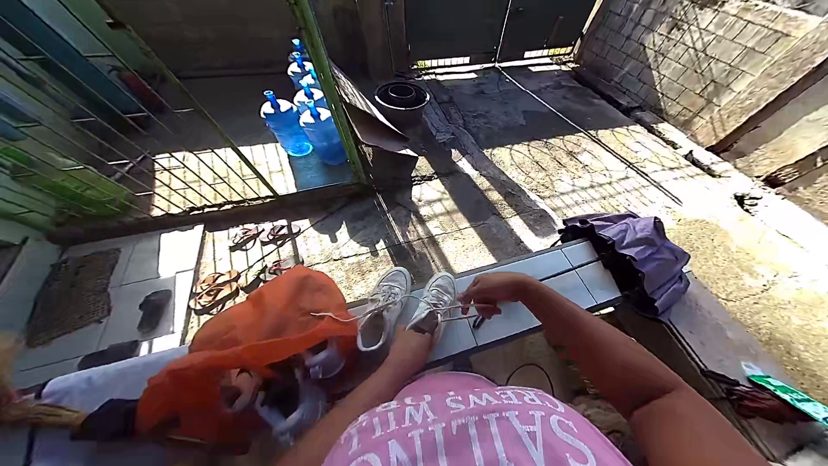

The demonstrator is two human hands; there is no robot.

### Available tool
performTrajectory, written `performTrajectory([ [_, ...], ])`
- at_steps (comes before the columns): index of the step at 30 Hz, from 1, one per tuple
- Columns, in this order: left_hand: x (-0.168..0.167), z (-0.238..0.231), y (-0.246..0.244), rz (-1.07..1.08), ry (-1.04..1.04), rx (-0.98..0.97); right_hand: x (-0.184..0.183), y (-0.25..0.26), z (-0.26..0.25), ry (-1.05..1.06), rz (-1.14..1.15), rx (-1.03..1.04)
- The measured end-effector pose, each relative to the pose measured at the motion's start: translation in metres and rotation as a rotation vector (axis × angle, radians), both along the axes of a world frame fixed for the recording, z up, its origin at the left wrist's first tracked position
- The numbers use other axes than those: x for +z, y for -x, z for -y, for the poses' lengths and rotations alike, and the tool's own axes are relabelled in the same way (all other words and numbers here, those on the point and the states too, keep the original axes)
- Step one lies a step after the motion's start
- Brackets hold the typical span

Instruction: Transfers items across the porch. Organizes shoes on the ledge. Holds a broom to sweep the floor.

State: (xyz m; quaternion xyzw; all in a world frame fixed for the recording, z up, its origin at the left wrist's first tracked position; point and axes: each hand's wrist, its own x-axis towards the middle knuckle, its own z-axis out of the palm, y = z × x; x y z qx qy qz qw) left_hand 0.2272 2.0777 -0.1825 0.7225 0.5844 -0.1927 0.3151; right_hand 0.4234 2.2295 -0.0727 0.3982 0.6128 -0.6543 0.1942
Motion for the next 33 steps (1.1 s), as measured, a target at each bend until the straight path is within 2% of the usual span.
performTrajectory([
  [3,0.0,0.002,-0.007,0.062,-0.015,0.025,-0.021,-0.015,-0.01,0.106,-0.489,-0.087],
  [4,0.0,0.001,-0.008,0.063,-0.008,0.033,-0.029,-0.017,-0.009,0.174,-0.557,-0.102],
  [6,-0.001,-0.001,-0.008,0.062,0.01,0.056,-0.033,-0.023,-0.01,0.261,-0.426,-0.021],
  [8,-0.001,-0.001,-0.009,0.063,0.015,0.07,-0.018,-0.023,-0.014,0.206,-0.161,0.003],
  [9,-0.002,-0.002,-0.01,0.056,0.019,0.068,-0.007,-0.021,-0.017,0.163,-0.116,-0.032],
  [10,-0.002,-0.002,-0.012,0.045,0.026,0.064,0.002,-0.02,-0.021,0.138,-0.143,-0.104],
  [13,0.003,-0.002,-0.016,0.078,-0.006,0.12,0.009,-0.012,-0.026,0.211,-0.452,-0.294],
  [16,0.019,-0.002,-0.024,0.307,-0.317,0.415,0.0,0.006,-0.005,0.344,-0.522,-0.321],
  [18,0.031,-0.013,-0.037,0.468,-0.404,0.607,-0.006,0.015,0.006,0.382,-0.556,-0.294],
  [20,0.047,-0.029,-0.042,0.589,-0.273,0.711,-0.012,0.019,0.004,0.23,-0.615,-0.315],
  [23,0.066,-0.051,-0.024,0.894,-0.07,1.003,-0.053,0.014,-0.024,-0.48,-0.497,-0.299],
  [24,0.069,-0.055,-0.015,1.014,-0.056,1.13,-0.072,0.01,-0.033,-0.598,-0.404,-0.252],
  [26,0.076,-0.06,0.0,1.17,-0.05,1.309,-0.101,0.004,-0.034,-0.604,-0.258,-0.078],
  [29,0.093,-0.062,0.004,1.393,0.02,1.413,-0.127,0.006,-0.017,-0.584,-0.216,0.177],
  [31,0.105,-0.055,0.006,1.534,0.037,1.419,-0.14,0.008,-0.009,-0.623,-0.185,0.257],
  [33,0.106,-0.036,0.021,1.501,0.056,1.3,-0.146,0.008,-0.002,-0.649,-0.173,0.25],
])
